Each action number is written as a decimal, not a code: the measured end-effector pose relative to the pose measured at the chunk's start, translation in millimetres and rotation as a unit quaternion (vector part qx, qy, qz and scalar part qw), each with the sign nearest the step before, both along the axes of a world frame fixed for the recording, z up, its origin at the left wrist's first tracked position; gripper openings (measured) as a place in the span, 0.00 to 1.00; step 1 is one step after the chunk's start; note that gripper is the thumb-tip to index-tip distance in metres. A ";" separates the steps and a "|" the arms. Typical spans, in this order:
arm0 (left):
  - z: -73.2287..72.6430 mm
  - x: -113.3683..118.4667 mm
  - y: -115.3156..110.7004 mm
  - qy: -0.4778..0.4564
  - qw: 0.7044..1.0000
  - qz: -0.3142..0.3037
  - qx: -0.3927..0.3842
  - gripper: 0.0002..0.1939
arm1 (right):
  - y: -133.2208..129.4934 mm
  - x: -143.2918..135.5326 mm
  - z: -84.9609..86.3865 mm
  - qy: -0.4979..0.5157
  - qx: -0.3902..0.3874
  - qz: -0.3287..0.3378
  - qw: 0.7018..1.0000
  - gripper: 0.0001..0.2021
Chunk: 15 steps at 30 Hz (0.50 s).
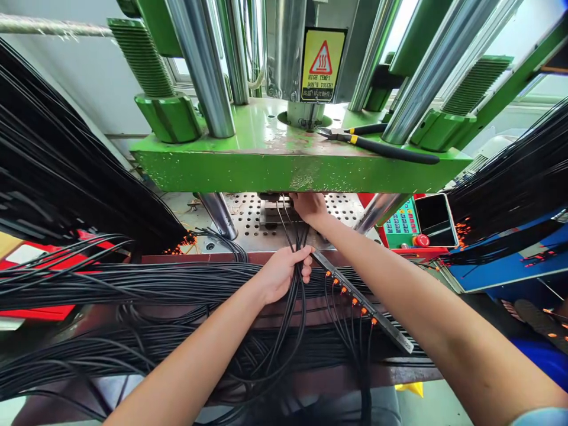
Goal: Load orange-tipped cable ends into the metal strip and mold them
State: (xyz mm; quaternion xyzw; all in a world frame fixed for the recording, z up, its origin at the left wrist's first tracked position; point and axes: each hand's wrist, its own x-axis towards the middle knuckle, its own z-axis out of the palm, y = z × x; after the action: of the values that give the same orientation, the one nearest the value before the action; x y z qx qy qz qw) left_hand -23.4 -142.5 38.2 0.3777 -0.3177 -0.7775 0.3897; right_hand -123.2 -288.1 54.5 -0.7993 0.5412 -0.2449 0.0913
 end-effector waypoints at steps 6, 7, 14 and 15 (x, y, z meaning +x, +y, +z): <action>1.1 0.3 0.8 -0.007 1.000 -0.003 -0.005 0.13 | 96.5 -65.4 10.8 -0.071 -0.038 0.011 0.997 0.15; 1.7 0.0 0.7 -0.008 1.000 -0.003 -0.006 0.13 | 124.2 -85.1 13.7 -0.095 -0.050 0.006 0.994 0.14; 5.1 -1.9 -2.4 -0.007 1.000 -0.004 0.006 0.08 | 295.8 -222.8 -39.0 -0.243 -0.218 -0.468 0.821 0.16; 5.3 -1.7 -2.7 -0.008 1.000 -0.004 0.010 0.07 | 310.2 -237.6 -57.6 -0.224 -0.169 -0.538 0.795 0.16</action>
State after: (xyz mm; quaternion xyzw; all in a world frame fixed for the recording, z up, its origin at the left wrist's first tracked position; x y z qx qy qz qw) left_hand -25.1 -145.2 43.6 0.3867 -0.3142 -0.7790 0.3806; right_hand -360.8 22.1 -3.1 -0.3047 0.7984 -0.5142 -0.0728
